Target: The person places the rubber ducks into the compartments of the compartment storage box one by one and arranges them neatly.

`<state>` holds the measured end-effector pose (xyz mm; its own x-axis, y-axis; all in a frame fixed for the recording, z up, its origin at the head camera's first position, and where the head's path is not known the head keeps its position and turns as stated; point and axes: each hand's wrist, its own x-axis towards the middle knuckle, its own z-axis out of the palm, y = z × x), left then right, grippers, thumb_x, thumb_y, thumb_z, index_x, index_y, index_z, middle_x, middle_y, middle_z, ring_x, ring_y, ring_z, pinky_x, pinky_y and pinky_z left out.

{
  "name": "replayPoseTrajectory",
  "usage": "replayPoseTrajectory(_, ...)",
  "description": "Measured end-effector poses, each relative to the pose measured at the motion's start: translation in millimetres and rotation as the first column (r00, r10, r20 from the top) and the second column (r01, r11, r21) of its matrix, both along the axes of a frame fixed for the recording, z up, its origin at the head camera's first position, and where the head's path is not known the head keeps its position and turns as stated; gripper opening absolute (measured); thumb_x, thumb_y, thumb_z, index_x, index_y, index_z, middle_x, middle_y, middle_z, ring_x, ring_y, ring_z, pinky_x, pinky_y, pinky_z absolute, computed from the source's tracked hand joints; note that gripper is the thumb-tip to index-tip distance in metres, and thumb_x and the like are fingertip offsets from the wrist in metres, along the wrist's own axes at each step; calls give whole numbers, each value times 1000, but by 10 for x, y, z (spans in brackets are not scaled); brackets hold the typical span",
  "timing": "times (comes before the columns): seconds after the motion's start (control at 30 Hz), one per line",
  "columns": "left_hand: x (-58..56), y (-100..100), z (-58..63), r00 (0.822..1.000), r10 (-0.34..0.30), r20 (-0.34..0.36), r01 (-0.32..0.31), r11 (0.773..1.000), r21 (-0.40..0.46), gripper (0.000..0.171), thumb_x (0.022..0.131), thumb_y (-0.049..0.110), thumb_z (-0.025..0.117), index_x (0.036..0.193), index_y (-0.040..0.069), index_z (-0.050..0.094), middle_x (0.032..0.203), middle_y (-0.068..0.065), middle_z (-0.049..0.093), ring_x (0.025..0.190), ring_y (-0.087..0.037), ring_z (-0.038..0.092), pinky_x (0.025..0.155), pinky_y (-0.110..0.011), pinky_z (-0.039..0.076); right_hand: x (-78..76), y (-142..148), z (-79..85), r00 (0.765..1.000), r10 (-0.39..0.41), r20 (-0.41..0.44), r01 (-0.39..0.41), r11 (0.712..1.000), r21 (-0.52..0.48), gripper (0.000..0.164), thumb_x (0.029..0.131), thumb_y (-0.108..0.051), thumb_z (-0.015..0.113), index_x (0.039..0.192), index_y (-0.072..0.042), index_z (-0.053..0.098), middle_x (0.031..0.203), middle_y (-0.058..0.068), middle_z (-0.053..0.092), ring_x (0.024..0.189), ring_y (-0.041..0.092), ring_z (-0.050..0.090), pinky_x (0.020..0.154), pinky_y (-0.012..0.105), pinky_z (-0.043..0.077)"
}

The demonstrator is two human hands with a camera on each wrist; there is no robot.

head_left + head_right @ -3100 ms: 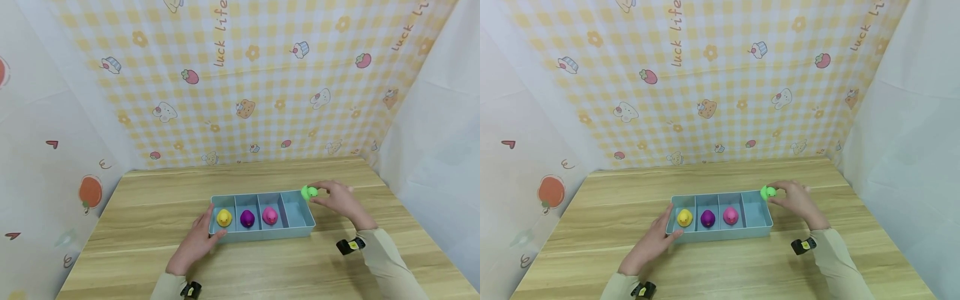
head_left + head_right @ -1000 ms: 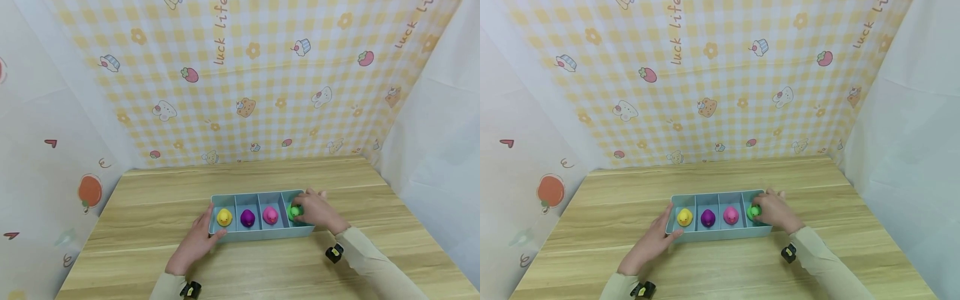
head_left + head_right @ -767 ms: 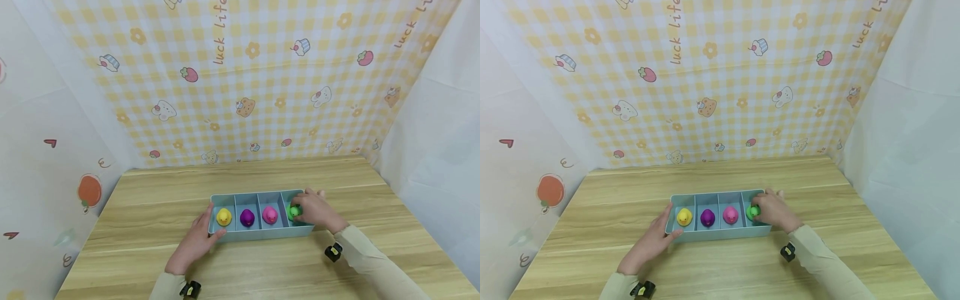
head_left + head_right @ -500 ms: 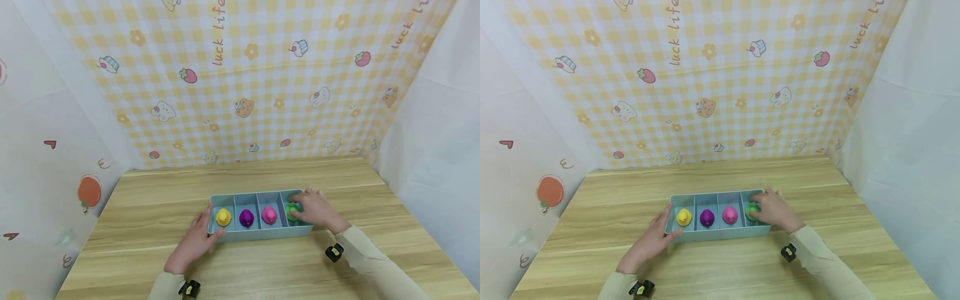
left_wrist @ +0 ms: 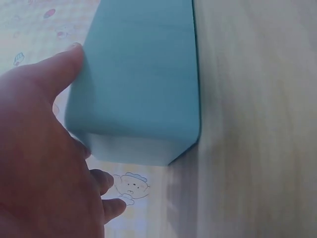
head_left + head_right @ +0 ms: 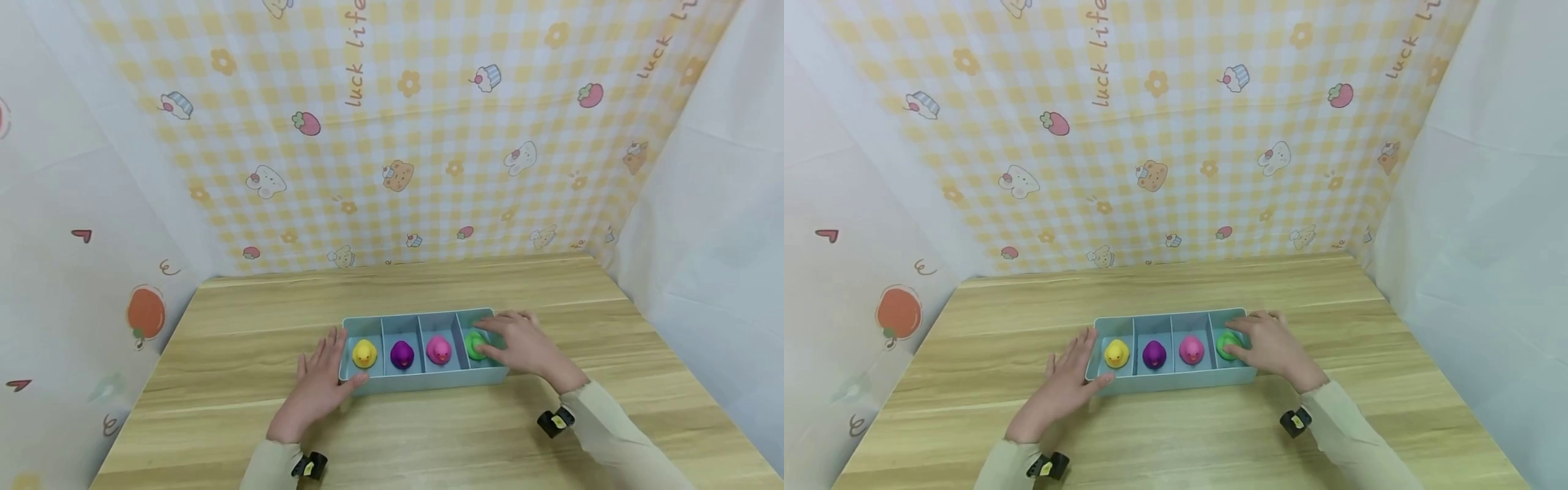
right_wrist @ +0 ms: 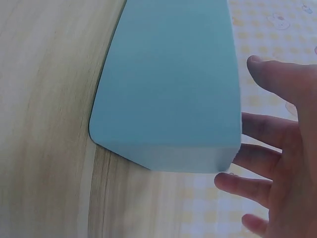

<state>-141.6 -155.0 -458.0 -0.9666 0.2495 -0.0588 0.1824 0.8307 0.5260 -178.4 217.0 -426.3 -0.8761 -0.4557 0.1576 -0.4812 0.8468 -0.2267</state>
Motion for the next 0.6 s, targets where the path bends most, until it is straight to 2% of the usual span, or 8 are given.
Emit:
replayPoseTrajectory(0.2, -6, 12, 23, 1000, -2, -13, 2, 1000, -29, 90, 90, 53, 57, 154, 11, 9, 161, -15, 4, 145, -42, 7, 107, -72, -2, 38, 40, -13, 1000, 11, 24, -11, 999, -30, 52, 86, -37, 69, 128, -9, 61, 132, 15, 59, 126, 40, 48, 106, 65, 24)
replayPoseTrajectory(0.6, -14, 41, 123, 998, -16, -62, 12, 997, -74, 92, 87, 52, 62, 153, 8, 16, 160, -13, 6, 146, -40, 9, 108, -72, 0, 99, 94, -29, 1000, 4, 24, -3, 997, -79, 65, 86, -41, 68, 141, -13, 48, 147, 18, 43, 134, 47, 35, 106, 72, 14)
